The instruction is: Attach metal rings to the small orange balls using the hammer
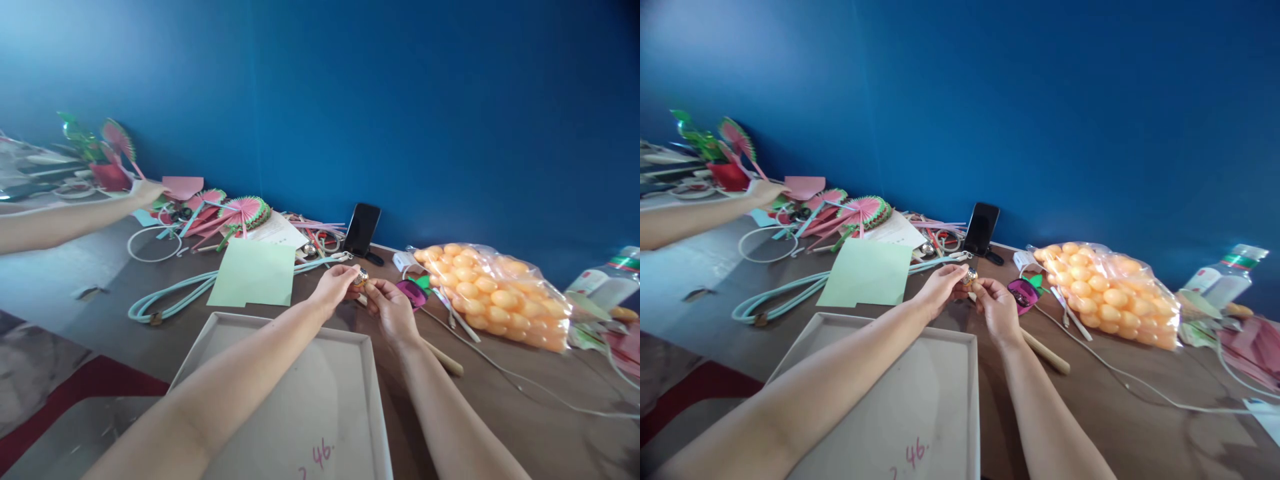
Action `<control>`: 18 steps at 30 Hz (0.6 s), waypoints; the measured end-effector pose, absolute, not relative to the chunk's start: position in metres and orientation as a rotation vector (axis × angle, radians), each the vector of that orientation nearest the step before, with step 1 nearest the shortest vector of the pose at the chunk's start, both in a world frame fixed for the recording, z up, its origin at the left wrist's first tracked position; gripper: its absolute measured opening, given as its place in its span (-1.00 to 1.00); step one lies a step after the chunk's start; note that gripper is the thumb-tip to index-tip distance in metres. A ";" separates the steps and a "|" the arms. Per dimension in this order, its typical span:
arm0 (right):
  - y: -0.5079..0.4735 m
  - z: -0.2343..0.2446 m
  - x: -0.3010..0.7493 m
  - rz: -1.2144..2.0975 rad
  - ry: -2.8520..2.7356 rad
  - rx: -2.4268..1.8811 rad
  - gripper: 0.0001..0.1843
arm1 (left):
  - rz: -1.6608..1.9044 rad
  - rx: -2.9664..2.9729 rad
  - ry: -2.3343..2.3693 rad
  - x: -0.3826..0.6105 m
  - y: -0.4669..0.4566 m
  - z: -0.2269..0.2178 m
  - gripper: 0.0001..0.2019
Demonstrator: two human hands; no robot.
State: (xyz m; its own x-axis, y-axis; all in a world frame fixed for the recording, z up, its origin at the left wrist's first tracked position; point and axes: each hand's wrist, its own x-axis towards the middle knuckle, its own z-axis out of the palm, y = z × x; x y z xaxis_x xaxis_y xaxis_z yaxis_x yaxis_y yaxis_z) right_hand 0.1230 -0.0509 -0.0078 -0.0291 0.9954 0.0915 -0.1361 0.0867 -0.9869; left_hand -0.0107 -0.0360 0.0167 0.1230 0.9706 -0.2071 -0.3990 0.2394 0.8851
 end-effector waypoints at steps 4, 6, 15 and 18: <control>-0.051 -0.007 0.123 1.221 -1.190 -1.044 -0.69 | 1.158 0.765 0.936 -0.010 -0.035 0.016 -0.72; -0.051 -0.006 0.123 1.217 -1.194 -1.046 -0.70 | 1.157 0.762 0.936 -0.010 -0.035 0.015 -0.72; -0.052 -0.005 0.123 1.198 -1.203 -1.061 -0.72 | 1.152 0.785 0.943 -0.011 -0.035 0.013 -0.72; -0.053 -0.003 0.122 1.183 -1.207 -1.086 -0.71 | 1.151 0.780 0.948 -0.011 -0.034 0.014 -0.71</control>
State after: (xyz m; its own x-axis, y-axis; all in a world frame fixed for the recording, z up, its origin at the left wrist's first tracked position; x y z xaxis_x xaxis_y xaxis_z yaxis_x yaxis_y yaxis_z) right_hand 0.1222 -0.0526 -0.0032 -0.0080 0.9959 0.0905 -0.0703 0.0897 -0.9935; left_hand -0.0106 -0.0343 0.0136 0.1267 0.9700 -0.2073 -0.3894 0.2409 0.8890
